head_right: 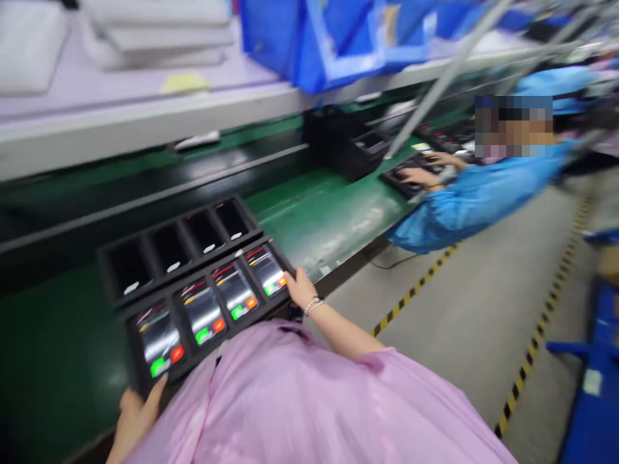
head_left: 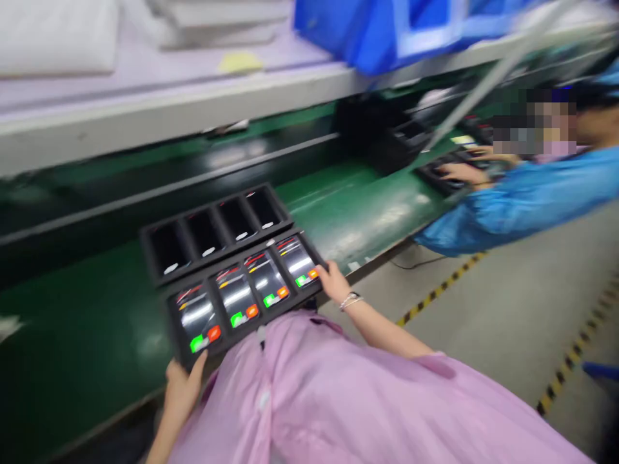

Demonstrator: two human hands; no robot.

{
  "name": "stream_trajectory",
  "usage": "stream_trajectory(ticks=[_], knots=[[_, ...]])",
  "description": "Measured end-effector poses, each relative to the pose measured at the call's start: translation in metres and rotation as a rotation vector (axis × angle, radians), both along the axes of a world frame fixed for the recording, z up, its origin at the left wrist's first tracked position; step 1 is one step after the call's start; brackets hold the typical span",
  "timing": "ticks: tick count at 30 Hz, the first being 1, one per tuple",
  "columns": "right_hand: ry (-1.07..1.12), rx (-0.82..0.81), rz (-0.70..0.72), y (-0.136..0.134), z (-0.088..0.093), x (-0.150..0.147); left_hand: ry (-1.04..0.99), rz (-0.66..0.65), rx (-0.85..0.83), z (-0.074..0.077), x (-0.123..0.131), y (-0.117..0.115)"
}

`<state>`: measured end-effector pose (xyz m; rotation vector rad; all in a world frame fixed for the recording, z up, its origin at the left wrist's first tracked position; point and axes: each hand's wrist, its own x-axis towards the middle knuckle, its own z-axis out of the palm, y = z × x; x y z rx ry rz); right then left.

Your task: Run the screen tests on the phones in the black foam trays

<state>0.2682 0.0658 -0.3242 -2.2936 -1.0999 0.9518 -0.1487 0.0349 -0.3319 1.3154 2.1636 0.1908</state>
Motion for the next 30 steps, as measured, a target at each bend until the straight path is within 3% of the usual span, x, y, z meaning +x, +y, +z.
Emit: stream_trajectory(ticks=[2, 4, 6, 9, 12, 16, 23, 30], knots=[[-0.018, 0.004, 0.063, 0.000, -0.006, -0.001, 0.003, 0.112, -0.007, -0.004, -0.014, -0.026], [-0.034, 0.032, 0.128, 0.002, -0.017, 0.001, -0.074, 0.104, 0.126, -0.010, -0.022, -0.039], [-0.083, 0.129, 0.189, 0.001, -0.031, 0.002, -0.009, 0.059, 0.233, -0.019, -0.025, -0.043], [-0.348, 0.406, 0.393, -0.008, -0.047, 0.001, 0.101, -0.076, 0.320, -0.030, -0.023, -0.046], [-0.463, 0.489, 0.569, -0.018, -0.052, -0.008, 0.177, -0.237, 0.367, -0.032, -0.014, -0.050], [-0.465, 0.529, 0.700, -0.021, -0.054, -0.020, 0.236, -0.432, 0.396, -0.028, -0.004, -0.044], [-0.494, 0.613, 0.791, -0.028, -0.062, -0.023, 0.216, -0.655, 0.384, -0.020, 0.003, -0.019], [-0.532, 0.532, 0.821, -0.031, -0.059, -0.020, 0.194, -0.710, 0.355, -0.018, 0.004, -0.014]])
